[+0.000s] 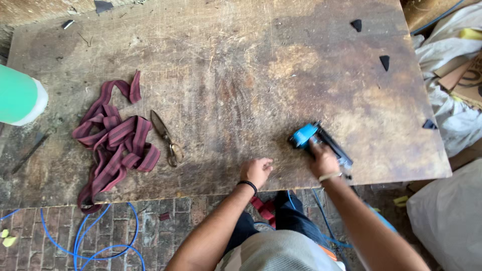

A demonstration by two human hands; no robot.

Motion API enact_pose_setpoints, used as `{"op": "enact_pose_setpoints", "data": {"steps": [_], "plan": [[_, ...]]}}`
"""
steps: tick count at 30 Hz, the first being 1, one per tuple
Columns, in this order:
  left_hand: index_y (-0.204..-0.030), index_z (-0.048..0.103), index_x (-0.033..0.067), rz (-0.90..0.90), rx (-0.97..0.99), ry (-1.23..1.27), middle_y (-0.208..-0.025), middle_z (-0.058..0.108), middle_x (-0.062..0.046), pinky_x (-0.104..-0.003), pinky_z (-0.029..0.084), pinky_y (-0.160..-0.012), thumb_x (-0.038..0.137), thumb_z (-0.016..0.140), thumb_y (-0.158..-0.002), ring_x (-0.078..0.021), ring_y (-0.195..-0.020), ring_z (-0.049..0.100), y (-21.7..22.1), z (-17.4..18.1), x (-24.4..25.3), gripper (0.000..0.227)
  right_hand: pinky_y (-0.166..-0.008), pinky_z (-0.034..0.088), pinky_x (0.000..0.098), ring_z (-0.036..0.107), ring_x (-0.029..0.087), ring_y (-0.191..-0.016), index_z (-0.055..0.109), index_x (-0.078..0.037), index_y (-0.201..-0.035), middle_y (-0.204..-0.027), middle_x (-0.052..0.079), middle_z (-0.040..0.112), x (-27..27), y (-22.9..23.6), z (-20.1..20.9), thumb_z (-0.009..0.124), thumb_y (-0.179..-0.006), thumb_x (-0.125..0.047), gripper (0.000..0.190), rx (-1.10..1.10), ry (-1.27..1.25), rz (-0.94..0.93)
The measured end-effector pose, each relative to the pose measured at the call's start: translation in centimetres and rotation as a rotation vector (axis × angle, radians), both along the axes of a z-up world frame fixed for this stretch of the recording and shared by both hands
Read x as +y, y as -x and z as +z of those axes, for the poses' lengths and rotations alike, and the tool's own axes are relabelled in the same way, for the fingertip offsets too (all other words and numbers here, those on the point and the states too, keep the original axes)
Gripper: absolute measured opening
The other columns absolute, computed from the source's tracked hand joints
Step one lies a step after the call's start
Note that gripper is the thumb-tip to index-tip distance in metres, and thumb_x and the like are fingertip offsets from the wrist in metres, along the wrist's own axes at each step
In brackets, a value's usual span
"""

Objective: The person weaves maroon fabric straps across a wooden chair frame and secures them using a pneumatic staple gun. They then flip the chair and place a white foam cushion on a workbench.

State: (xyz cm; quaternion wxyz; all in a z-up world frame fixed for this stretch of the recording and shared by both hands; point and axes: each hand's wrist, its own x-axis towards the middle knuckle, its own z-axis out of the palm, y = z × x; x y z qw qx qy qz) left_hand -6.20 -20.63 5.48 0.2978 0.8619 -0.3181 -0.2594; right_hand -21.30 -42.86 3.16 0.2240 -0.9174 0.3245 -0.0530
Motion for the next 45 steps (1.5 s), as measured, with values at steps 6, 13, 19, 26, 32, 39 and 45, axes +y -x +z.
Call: {"op": "enact_pose_setpoints", "data": {"steps": [6, 13, 19, 26, 32, 39, 45], "plan": [[-0.109, 0.075, 0.0166, -0.048, -0.138, -0.124, -0.108, 0.067, -0.007, -0.046, 0.054, -0.083, 0.026, 0.075, -0.088, -0.0325, -0.1, 0.066, 1.7, 1.1, -4.9, 0.023, -0.09, 0.059, 0.042, 0.073, 0.029, -0.1, 0.074, -0.024, -0.121, -0.118, 0.008, 0.075, -6.0, 3.9, 0.7, 0.067, -0.091, -0.025, 0.031, -0.105, -0.152, -0.116], [-0.09, 0.075, 0.0155, 0.023, -0.201, -0.1, -0.102, 0.069, -0.003, -0.042, 0.054, -0.088, 0.024, 0.075, -0.087, -0.0269, -0.101, 0.066, 2.8, 0.8, -5.3, 0.009, -0.076, 0.058, 0.0466, 0.071, 0.036, -0.089, 0.08, -0.024, -0.107, -0.106, 0.011, 0.073, -12.9, 4.0, -1.0, 0.074, -0.086, -0.024, 0.022, -0.053, -0.015, 0.036], [-0.097, 0.075, 0.0157, 0.094, -0.152, -0.081, -0.104, 0.069, -0.006, -0.042, 0.054, -0.088, 0.022, 0.074, -0.087, -0.0294, -0.101, 0.066, 2.7, 0.8, -5.0, 0.011, -0.083, 0.058, 0.0451, 0.071, 0.035, -0.092, 0.079, -0.023, -0.103, -0.102, 0.01, 0.073, -13.8, 4.7, -3.0, 0.071, -0.092, -0.022, 0.013, -0.085, -0.062, 0.039], [-0.099, 0.076, 0.0176, 0.114, -0.143, -0.172, -0.1, 0.066, -0.004, -0.04, 0.055, -0.085, 0.021, 0.075, -0.087, -0.0254, -0.097, 0.066, 3.2, 0.1, -5.0, 0.012, -0.083, 0.06, 0.0398, 0.074, 0.027, -0.088, 0.08, -0.015, -0.103, -0.102, 0.01, 0.075, -14.8, 0.6, -0.1, 0.071, -0.096, -0.029, 0.017, -0.025, -0.133, 0.057], [-0.093, 0.075, 0.0172, 0.078, -0.203, -0.22, -0.097, 0.065, -0.001, -0.038, 0.056, -0.084, 0.019, 0.073, -0.091, -0.0206, -0.096, 0.065, 3.3, -1.5, -5.5, 0.004, -0.084, 0.061, 0.0379, 0.073, 0.025, -0.096, 0.077, -0.023, -0.112, -0.117, 0.005, 0.074, -11.7, -9.0, 2.5, 0.068, -0.096, -0.033, 0.02, 0.123, -0.179, 0.255], [-0.097, 0.076, 0.0144, 0.116, -0.149, -0.164, -0.102, 0.066, -0.004, -0.04, 0.053, -0.091, 0.019, 0.068, -0.095, -0.024, -0.105, 0.064, 3.9, -0.1, -4.5, 0.009, -0.096, 0.054, 0.0488, 0.069, 0.03, -0.115, 0.074, -0.031, -0.12, -0.123, 0.006, 0.073, -11.5, -14.8, 1.7, 0.059, -0.096, -0.033, 0.029, 0.528, 0.089, 0.398], [-0.11, 0.074, 0.0161, 0.183, -0.094, -0.23, -0.108, 0.066, -0.004, -0.04, 0.052, -0.097, 0.022, 0.066, -0.095, -0.0242, -0.111, 0.062, 4.4, 0.7, -3.7, 0.017, -0.094, 0.06, 0.0445, 0.072, 0.034, -0.117, 0.076, -0.016, -0.123, -0.125, 0.015, 0.075, -12.0, -17.1, 1.8, 0.07, -0.095, -0.031, 0.033, 0.686, 0.005, 0.294]]}}
